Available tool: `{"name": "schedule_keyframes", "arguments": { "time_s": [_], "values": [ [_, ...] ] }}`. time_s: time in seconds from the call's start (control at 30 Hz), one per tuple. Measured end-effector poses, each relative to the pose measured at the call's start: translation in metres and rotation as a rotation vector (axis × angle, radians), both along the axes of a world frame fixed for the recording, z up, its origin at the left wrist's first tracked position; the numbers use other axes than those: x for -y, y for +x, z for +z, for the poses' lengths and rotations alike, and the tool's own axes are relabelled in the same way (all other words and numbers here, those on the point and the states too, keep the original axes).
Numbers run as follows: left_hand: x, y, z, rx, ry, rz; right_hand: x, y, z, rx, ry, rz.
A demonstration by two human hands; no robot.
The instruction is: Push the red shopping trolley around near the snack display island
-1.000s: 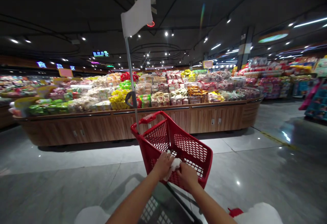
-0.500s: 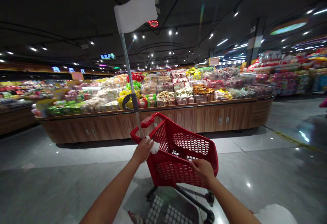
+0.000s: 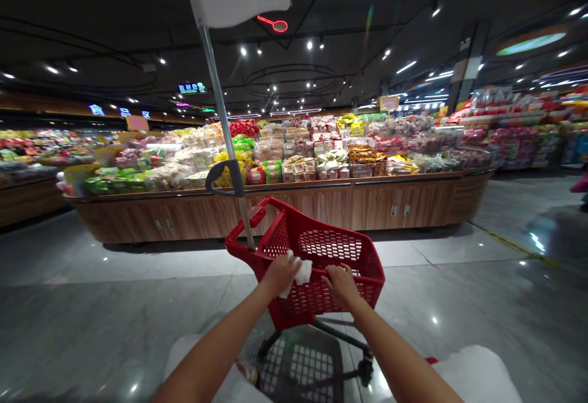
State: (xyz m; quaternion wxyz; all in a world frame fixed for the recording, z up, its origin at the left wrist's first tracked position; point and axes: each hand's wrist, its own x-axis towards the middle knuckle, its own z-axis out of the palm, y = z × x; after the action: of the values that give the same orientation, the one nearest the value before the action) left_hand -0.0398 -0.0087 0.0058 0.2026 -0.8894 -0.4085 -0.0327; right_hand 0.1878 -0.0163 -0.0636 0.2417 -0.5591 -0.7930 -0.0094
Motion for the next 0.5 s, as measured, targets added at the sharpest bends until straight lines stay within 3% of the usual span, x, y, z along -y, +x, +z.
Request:
{"name": "schedule_keyframes", "arguments": {
  "time_s": [0.23, 0.33, 0.4, 0.5],
  "values": [
    [0.018, -0.127, 0.029, -0.018, 0.140, -0.160, -0.018, 0.005, 0.000, -0.034, -0.073, -0.056],
    [0.031, -0.172, 0.046, 0.041, 0.165, -0.110, -0.025, 0.011, 0.001, -0.084, -0.105, -0.027],
    [0.035, -0.187, 0.058, 0.127, 0.150, -0.036, -0.030, 0.018, 0.003, -0.111, -0.137, -0.028],
    [0.028, -0.180, 0.071, 0.285, 0.040, 0.049, -0.035, 0.025, 0.011, -0.112, -0.244, -0.063]
  ]
}}
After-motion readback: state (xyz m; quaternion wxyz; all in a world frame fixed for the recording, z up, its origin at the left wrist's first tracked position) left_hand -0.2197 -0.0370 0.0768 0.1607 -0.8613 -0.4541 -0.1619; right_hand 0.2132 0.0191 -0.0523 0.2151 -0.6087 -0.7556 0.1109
